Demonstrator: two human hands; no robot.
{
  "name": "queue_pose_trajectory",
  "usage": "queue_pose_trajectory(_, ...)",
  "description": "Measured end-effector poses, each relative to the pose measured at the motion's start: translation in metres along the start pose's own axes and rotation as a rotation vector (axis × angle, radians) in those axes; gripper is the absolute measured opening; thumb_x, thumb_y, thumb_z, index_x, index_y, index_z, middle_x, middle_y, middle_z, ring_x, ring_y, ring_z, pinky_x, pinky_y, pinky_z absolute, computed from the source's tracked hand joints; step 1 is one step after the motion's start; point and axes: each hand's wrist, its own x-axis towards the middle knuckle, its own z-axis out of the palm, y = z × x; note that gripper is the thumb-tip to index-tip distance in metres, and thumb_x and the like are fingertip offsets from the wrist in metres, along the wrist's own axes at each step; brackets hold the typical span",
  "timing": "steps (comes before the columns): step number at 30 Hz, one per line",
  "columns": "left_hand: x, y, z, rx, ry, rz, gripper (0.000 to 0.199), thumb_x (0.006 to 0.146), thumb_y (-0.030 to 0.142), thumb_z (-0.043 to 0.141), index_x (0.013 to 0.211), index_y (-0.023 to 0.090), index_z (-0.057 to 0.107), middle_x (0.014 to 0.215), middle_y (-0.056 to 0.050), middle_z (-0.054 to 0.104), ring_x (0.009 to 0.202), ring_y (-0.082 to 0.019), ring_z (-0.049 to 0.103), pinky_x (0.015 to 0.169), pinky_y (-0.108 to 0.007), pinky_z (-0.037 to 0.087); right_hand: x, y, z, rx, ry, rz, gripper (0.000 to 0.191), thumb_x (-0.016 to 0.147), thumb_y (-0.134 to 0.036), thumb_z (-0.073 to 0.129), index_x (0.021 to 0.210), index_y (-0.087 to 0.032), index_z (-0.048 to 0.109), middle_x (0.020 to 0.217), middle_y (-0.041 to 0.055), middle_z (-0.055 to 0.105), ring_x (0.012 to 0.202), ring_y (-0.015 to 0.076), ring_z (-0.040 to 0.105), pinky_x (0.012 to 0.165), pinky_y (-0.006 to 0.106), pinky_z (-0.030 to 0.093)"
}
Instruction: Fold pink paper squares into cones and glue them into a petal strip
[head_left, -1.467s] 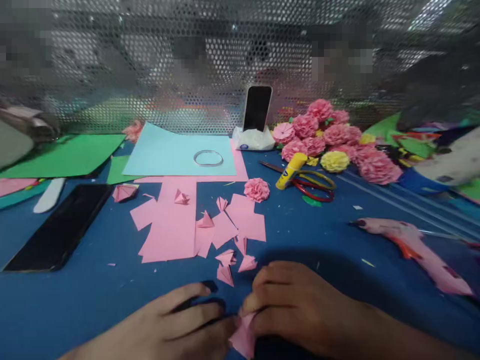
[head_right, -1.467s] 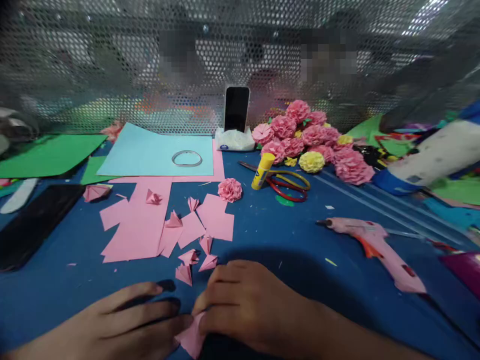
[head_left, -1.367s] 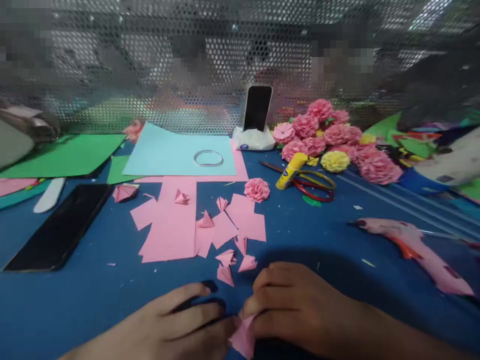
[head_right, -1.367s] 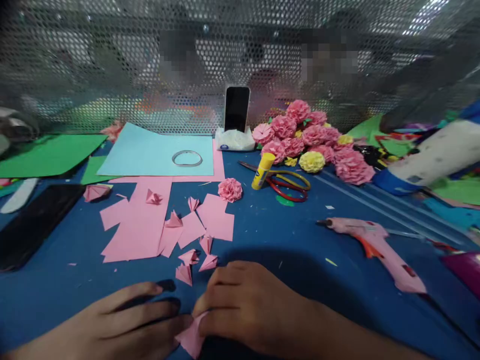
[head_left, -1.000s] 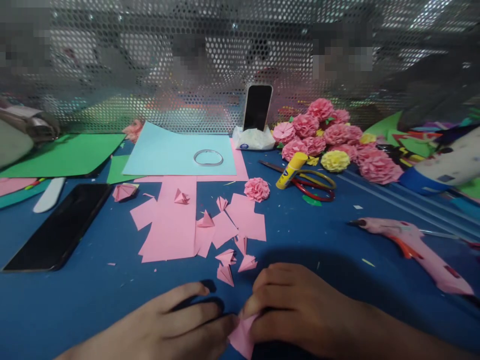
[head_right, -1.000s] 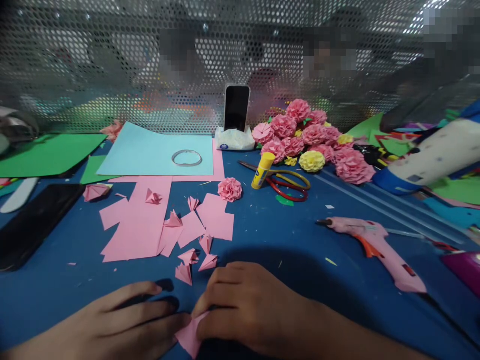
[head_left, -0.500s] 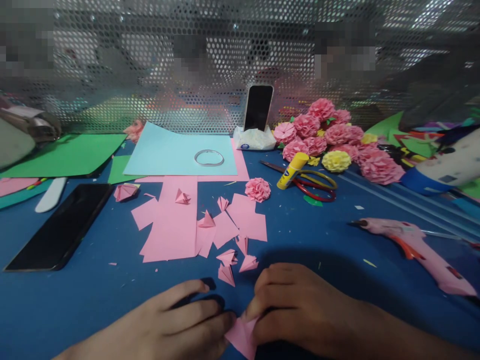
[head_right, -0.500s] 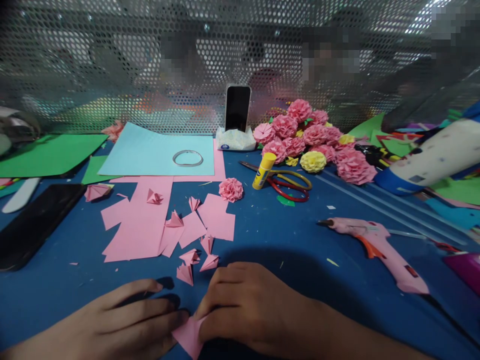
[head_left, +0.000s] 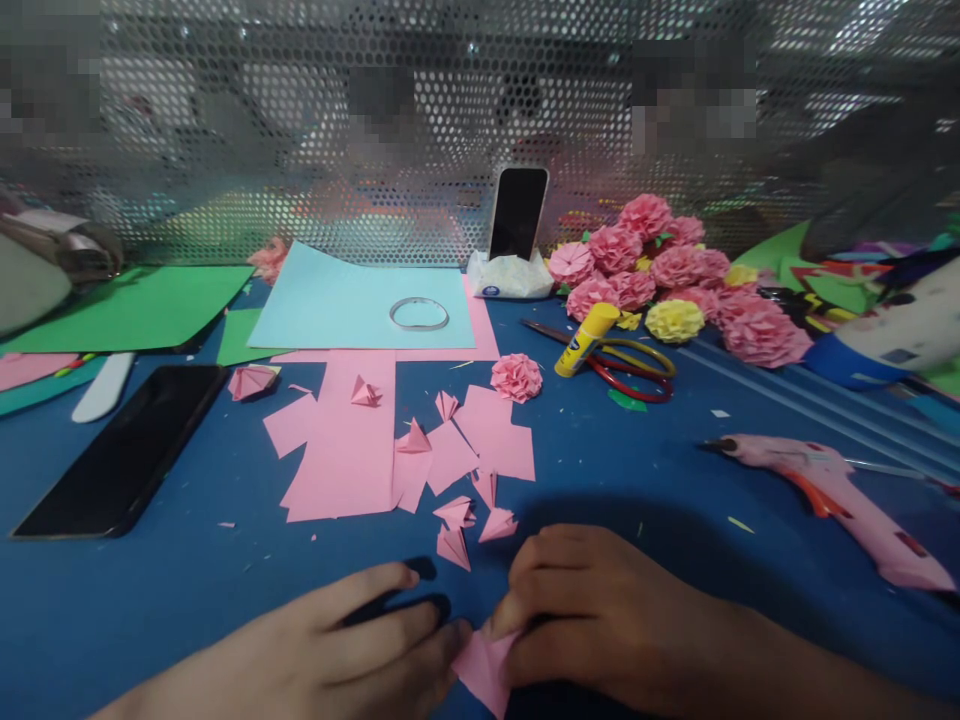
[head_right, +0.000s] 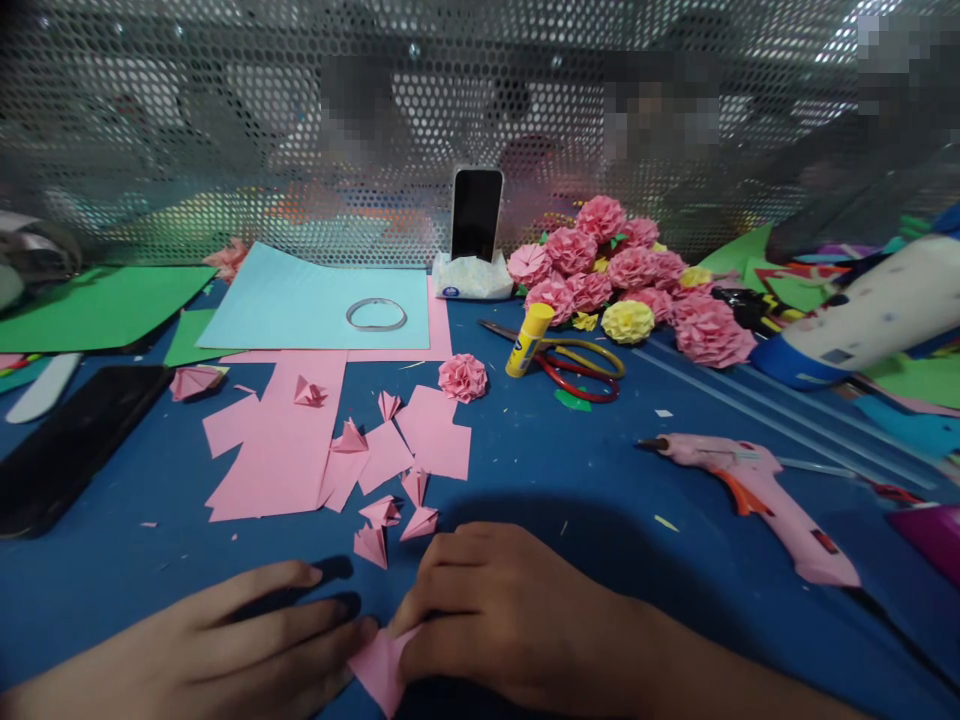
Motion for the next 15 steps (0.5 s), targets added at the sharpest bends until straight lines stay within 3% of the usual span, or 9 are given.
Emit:
queue_pose_trajectory(4, -0.0005, 0.0001, -0.0007, 0.020, -0.003, 0.012, 0.028, 0.104, 0.030, 0.049, 0.127, 0.024, 0.064, 0.133, 0.008, 0.063, 0.124, -0.014, 0.050, 0.113, -0.031, 0.035, -0.0008, -0.0012, 0.0005, -0.032, 0.018, -0.014, 0.027, 0.105, -0.015, 0.040, 0.101, -0.017, 0.067, 0.103, 0.0032, 0.073, 0.091, 0.0132, 0.059, 0.082, 0.028, 0.044)
queue_pose_trajectory(9, 0.0003, -0.0001, -0.0015, 0.027, 0.000, 0.032, 0.028, 0.102, 0.030, 0.053, 0.125, 0.023, 0.066, 0.134, 0.005, 0.063, 0.124, -0.015, 0.049, 0.108, -0.031, 0.040, -0.0007, -0.0011, 0.0001, -0.053, 0.020, -0.036, 0.030, 0.105, -0.014, 0.038, 0.101, -0.016, 0.067, 0.100, 0.0045, 0.073, 0.090, 0.0138, 0.059, 0.081, 0.029, 0.044)
queue_pose_trajectory(15, -0.0026, 0.0024, -0.0012, 0.088, -0.129, 0.084, 0.036, 0.100, 0.026, 0.053, 0.135, 0.021, 0.058, 0.141, 0.002, 0.057, 0.132, -0.016, 0.044, 0.109, -0.031, 0.040, -0.0017, -0.0001, 0.0001, -0.099, -0.027, -0.042, 0.024, 0.104, -0.015, 0.044, 0.103, -0.016, 0.068, 0.101, 0.0040, 0.073, 0.094, 0.0138, 0.060, 0.083, 0.029, 0.043)
